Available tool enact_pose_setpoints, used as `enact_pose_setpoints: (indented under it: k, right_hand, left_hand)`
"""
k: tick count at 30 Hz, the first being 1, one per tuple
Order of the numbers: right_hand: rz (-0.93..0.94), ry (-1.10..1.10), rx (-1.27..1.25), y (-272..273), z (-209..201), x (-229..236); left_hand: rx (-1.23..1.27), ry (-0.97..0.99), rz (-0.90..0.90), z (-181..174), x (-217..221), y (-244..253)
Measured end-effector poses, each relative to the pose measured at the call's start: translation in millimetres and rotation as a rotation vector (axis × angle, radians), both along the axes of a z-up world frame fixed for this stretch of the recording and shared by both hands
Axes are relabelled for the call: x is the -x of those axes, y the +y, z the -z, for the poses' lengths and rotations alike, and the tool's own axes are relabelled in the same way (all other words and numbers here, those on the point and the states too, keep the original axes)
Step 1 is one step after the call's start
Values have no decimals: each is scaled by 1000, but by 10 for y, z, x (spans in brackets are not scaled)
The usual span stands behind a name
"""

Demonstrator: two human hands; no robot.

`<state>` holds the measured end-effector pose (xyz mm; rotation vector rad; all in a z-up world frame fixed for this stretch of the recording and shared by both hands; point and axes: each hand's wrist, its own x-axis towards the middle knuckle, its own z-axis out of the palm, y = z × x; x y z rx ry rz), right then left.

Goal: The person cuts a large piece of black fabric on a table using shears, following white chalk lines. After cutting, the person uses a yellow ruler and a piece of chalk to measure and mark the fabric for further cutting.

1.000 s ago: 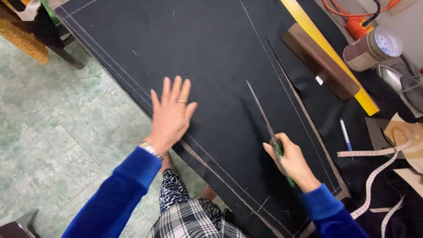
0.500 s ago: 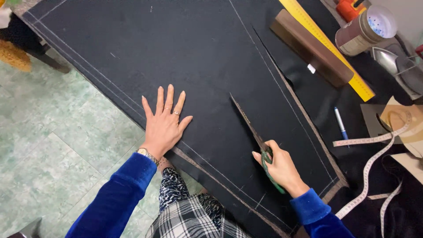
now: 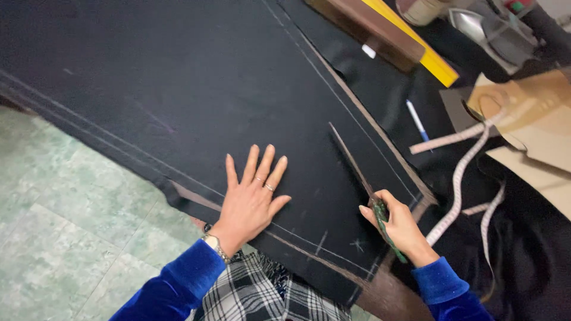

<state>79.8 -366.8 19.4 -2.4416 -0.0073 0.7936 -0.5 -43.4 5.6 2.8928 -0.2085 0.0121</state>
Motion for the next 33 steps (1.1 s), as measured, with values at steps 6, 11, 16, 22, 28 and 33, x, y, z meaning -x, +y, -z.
enact_pose_setpoints:
  k: [6, 11, 16, 22, 28, 33]
  right_hand:
    - [126, -8, -65, -377, -14, 204]
    - [162, 12, -117, -599, 60, 294]
    - [219, 50, -174, -631, -1, 328]
    - [197, 53, -243, -657, 33, 316]
    - [59, -38, -337, -174, -267, 250]
    - [-187, -120, -255, 298, -281, 82]
  left_hand:
    - [4, -38, 134, 45, 90, -678]
    - [-38, -51, 158, 134, 187, -920]
    - [-75, -53, 162, 143, 219, -972]
    - [-52, -52, 135, 95, 225, -969]
    - [190, -85, 151, -25, 190, -769]
    - [143, -144, -190, -316, 37, 10]
